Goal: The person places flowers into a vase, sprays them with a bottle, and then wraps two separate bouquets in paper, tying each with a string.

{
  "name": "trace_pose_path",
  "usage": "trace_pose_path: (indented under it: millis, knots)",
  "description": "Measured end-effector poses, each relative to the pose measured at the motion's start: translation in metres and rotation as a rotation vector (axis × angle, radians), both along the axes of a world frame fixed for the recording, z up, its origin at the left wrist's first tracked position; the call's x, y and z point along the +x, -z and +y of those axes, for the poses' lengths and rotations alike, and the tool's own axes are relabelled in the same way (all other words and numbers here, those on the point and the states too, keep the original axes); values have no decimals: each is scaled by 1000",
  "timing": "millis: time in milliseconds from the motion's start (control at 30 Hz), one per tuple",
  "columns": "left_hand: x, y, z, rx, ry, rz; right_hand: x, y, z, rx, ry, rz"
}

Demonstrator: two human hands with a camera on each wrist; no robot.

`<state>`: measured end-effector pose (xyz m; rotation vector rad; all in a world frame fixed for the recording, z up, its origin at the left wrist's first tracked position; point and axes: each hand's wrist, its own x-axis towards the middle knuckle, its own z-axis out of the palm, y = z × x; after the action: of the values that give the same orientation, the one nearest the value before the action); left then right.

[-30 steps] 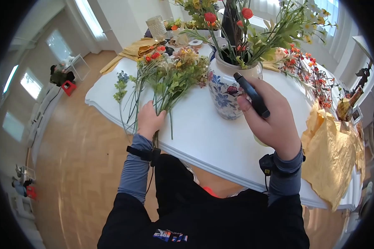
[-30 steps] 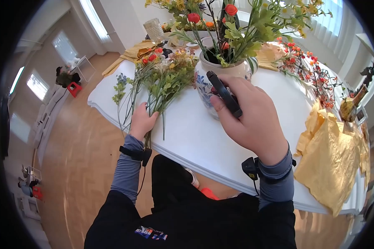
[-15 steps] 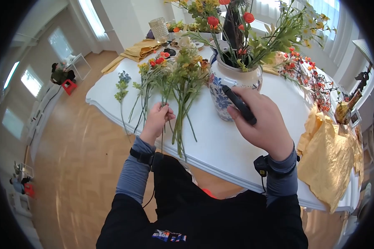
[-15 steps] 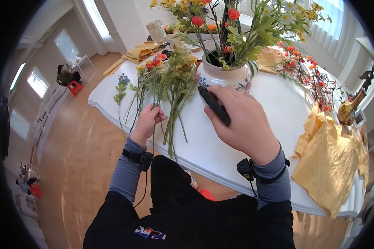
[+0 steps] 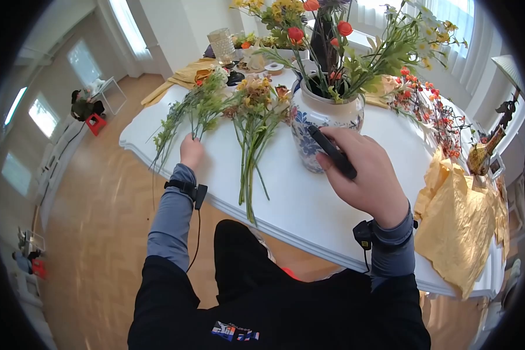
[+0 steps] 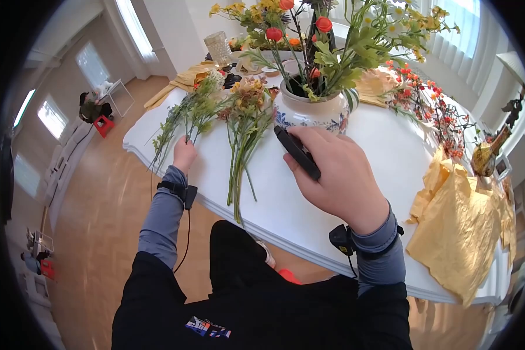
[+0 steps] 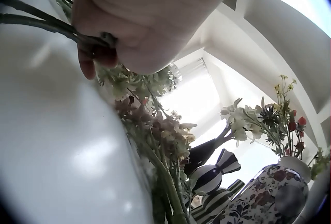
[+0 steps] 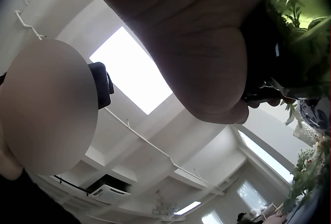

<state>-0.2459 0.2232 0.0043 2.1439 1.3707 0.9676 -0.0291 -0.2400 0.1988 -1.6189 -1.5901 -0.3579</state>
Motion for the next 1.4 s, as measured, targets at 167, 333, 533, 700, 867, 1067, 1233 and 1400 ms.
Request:
trace_pose_path:
  millis: [167, 333, 533, 700, 867, 1067, 1233, 1400]
  knots:
    - [16, -39, -60, 168, -241, 476, 1, -2, -1, -17, 10, 3]
    - [27, -26, -102, -19, 319, 16, 2, 2, 3, 10, 7, -8]
    - [49, 8, -130, -434, 415, -117, -1, 1, 1, -25, 29, 10]
    - [52, 6, -124, -303, 326, -227, 2, -1, 0, -16, 23, 5]
    - [52, -49, -147, -178, 363, -442, 4, 0, -2, 0, 31, 12]
    - [51, -93, -150, -186, 372, -702, 3, -1, -2, -4, 21, 14]
    - [50, -118, -149, -196, 422, -818, 2, -3, -3, -13, 25, 15]
    - [53, -96, -141, -228, 406, -796, 3, -3, -4, -4, 28, 8]
